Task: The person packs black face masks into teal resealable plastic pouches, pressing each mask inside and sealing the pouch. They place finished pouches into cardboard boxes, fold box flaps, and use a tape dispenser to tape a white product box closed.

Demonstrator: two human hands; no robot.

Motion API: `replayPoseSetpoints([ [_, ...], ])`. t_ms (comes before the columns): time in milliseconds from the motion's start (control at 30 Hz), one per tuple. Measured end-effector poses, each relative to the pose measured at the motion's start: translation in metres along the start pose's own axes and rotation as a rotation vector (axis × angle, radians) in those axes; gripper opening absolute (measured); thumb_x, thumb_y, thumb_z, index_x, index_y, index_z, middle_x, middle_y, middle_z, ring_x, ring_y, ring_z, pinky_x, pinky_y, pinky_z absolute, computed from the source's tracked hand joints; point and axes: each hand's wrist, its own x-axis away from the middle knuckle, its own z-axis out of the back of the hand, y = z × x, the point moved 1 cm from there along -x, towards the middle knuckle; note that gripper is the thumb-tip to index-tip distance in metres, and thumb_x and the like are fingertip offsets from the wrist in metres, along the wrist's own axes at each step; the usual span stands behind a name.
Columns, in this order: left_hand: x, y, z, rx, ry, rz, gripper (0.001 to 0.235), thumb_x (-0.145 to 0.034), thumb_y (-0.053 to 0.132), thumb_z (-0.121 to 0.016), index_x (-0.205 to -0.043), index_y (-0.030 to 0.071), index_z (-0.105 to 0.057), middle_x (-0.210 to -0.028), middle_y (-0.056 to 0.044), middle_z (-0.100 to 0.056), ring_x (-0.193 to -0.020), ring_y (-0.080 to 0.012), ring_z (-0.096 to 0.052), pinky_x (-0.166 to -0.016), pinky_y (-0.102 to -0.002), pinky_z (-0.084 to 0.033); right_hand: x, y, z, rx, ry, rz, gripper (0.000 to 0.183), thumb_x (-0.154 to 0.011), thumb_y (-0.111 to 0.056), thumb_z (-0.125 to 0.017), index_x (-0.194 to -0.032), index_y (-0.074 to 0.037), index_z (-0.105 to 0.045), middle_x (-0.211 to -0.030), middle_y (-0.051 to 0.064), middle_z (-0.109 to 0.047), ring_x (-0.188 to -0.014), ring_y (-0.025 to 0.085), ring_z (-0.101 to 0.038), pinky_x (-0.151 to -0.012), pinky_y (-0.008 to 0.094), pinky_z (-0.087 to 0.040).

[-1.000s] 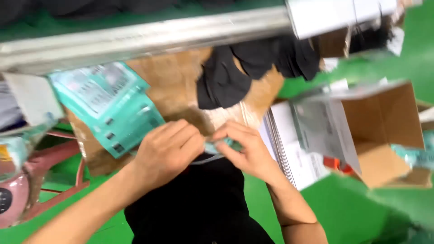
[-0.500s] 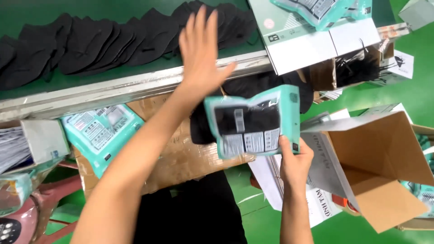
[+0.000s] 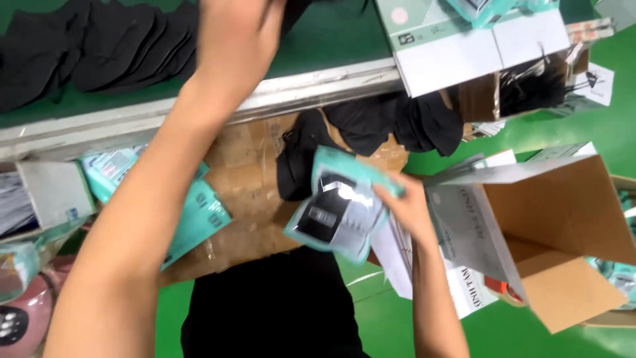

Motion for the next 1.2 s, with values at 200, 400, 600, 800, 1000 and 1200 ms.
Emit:
replayPoseSetpoints([
  [200,0.096,0.1,0.109,0.157,-0.129,-0.208,0.045,-0.089,-0.005,-0.066,-0.133,0.007,-0.067,-0.136,-0.012,-0.064,-0.126,-0.0309,-0.065,-0.106,-0.038,-0.055,0.004,-0.144,-0.067,0.288,0.215,0.662,0.071,-0.08,-0.015,-0.08,-0.14,0.006,-0.047,-0.124,0.022,-0.06,-0.112,0.035,-0.059,-0.096,0.039,-0.047],
  [400,0.216,0.107,0.101,0.457,-0.275,-0.029,0.048,-0.088,0.0,-0.068,-0.134,0.011,-0.065,-0.142,-0.015,-0.057,-0.129,-0.0306,-0.061,-0.111,-0.037,-0.052,0.032,-0.071,-0.134,0.089,-0.365,0.614,0.051,-0.087,-0.009,-0.075,-0.137,-0.006,-0.063,-0.137,0.013,-0.069,-0.132,0.027,-0.064,-0.114,0.038,-0.049],
  [600,0.299,0.083,0.063,0.547,-0.109,0.444,0.114,-0.064,0.03,-0.095,-0.152,-0.002,-0.03,-0.14,-0.023,-0.055,-0.126,-0.0408,-0.058,-0.105,-0.046,-0.048,0.047,-0.079,-0.162,-0.131,-0.499,0.219,0.084,-0.08,-0.016,-0.082,-0.152,0.002,-0.042,-0.153,0.023,-0.048,-0.138,0.032,-0.05,-0.117,0.041,-0.043],
  [800,0.312,0.08,0.047,0.486,-0.142,0.597,0.084,-0.085,0.014,-0.085,-0.159,0.015,-0.044,-0.14,-0.014,-0.07,-0.129,-0.0314,-0.071,-0.108,-0.04,-0.058,0.033,-0.077,-0.164,0.044,-0.508,0.477,0.115,-0.075,-0.017,-0.088,-0.165,-0.005,-0.018,-0.158,0.016,-0.045,-0.148,0.027,-0.043,-0.125,0.042,-0.034],
  [1000,0.312,0.087,0.038,0.475,0.0,0.521,0.092,-0.069,0.02,-0.087,-0.145,-0.009,-0.043,-0.124,-0.024,-0.065,-0.111,-0.0427,-0.065,-0.093,-0.048,-0.05,0.01,-0.103,-0.154,-0.011,-0.534,0.368,0.107,-0.079,-0.027,-0.084,-0.166,-0.005,-0.026,-0.152,0.02,-0.054,-0.144,0.034,-0.05,-0.122,0.044,-0.038],
  [1200,0.284,0.106,0.061,0.394,0.062,0.502,0.037,-0.087,0.015,-0.079,-0.12,0.003,-0.069,-0.118,-0.013,-0.074,-0.114,-0.032,-0.072,-0.099,-0.042,-0.057,-0.198,-0.152,-0.115,0.028,-0.019,0.691,0.023,-0.114,-0.019,-0.063,-0.127,-0.001,-0.067,-0.108,0.013,-0.069,-0.091,0.017,-0.065,-0.082,0.032,-0.052],
])
